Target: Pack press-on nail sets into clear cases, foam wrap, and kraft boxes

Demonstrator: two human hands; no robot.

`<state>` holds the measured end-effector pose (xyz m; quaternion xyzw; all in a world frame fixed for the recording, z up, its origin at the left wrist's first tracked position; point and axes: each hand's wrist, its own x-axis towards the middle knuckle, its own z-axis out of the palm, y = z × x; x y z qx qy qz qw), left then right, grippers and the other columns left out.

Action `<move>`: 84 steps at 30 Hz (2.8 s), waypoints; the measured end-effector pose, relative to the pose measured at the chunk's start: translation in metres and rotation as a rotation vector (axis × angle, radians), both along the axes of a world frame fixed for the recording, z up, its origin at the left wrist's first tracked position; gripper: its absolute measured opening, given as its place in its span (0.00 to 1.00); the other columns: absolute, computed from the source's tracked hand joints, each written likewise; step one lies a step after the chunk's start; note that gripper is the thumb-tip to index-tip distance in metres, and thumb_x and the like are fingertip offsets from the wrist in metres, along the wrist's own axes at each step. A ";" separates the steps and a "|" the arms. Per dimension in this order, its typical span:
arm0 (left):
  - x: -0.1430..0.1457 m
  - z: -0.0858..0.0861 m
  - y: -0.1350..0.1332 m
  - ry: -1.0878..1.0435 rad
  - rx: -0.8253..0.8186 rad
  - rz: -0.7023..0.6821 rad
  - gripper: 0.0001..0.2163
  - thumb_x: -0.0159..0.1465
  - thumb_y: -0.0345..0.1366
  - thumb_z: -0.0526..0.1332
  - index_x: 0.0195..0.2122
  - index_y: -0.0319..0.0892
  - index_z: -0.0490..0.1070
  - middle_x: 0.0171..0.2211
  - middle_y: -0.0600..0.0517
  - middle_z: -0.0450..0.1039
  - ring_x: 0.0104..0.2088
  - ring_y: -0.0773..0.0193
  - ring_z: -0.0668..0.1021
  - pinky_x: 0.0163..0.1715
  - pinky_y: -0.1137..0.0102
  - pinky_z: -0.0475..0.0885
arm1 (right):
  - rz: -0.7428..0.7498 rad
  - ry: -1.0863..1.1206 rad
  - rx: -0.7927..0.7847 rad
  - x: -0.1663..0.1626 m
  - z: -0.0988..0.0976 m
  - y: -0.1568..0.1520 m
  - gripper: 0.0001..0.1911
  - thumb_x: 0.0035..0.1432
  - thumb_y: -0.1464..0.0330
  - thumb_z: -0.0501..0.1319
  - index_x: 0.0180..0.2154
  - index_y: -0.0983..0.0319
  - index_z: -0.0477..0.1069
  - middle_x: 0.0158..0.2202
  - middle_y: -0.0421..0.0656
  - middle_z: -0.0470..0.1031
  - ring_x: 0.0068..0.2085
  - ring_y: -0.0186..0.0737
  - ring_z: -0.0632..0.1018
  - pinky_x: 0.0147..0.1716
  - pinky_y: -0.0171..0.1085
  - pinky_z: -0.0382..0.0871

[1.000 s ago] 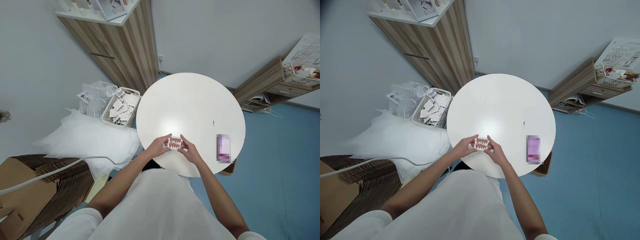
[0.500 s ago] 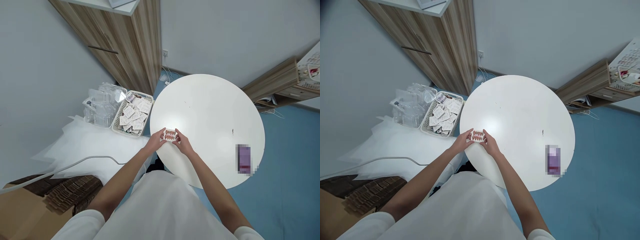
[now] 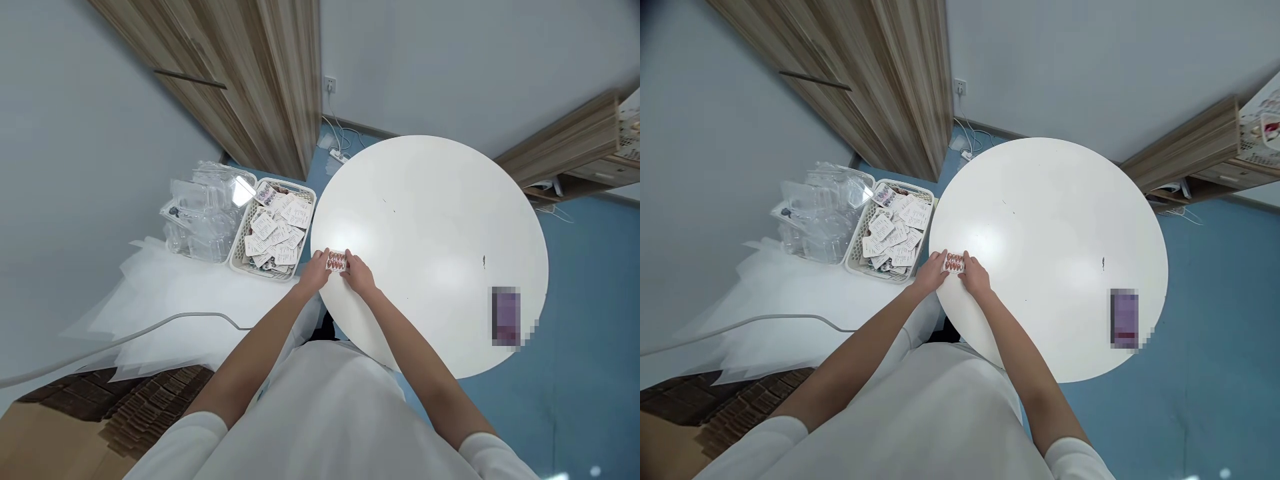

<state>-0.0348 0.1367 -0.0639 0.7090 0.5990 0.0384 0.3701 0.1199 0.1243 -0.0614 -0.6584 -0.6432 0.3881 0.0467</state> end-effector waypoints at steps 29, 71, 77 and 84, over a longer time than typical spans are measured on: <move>0.008 -0.004 -0.032 -0.461 -0.086 0.463 0.26 0.54 0.26 0.53 0.56 0.39 0.54 0.54 0.44 0.59 0.53 0.59 0.64 0.52 0.62 0.61 | -0.514 0.594 -0.034 -0.017 -0.005 -0.043 0.37 0.46 0.71 0.56 0.57 0.54 0.46 0.58 0.45 0.54 0.54 0.40 0.63 0.51 0.43 0.60; -0.091 0.061 -0.220 -0.488 0.216 0.896 0.15 0.54 0.35 0.57 0.44 0.43 0.66 0.43 0.47 0.70 0.41 0.62 0.73 0.37 0.67 0.70 | -0.042 0.720 -0.124 -0.071 0.063 -0.122 0.17 0.44 0.62 0.58 0.38 0.62 0.68 0.37 0.44 0.71 0.32 0.36 0.73 0.35 0.39 0.67; -0.124 0.069 -0.221 -0.561 0.246 0.917 0.14 0.54 0.35 0.58 0.42 0.42 0.67 0.41 0.47 0.71 0.37 0.64 0.74 0.34 0.69 0.70 | 0.079 0.689 -0.081 -0.116 0.068 -0.111 0.16 0.46 0.62 0.58 0.38 0.61 0.68 0.35 0.43 0.71 0.32 0.35 0.73 0.35 0.38 0.66; -0.145 0.077 -0.171 -0.607 0.245 0.931 0.14 0.53 0.35 0.60 0.41 0.41 0.67 0.41 0.46 0.71 0.37 0.63 0.75 0.33 0.68 0.71 | 0.113 0.607 -0.004 -0.153 0.074 -0.053 0.19 0.43 0.64 0.59 0.40 0.61 0.67 0.37 0.43 0.70 0.31 0.34 0.71 0.33 0.37 0.66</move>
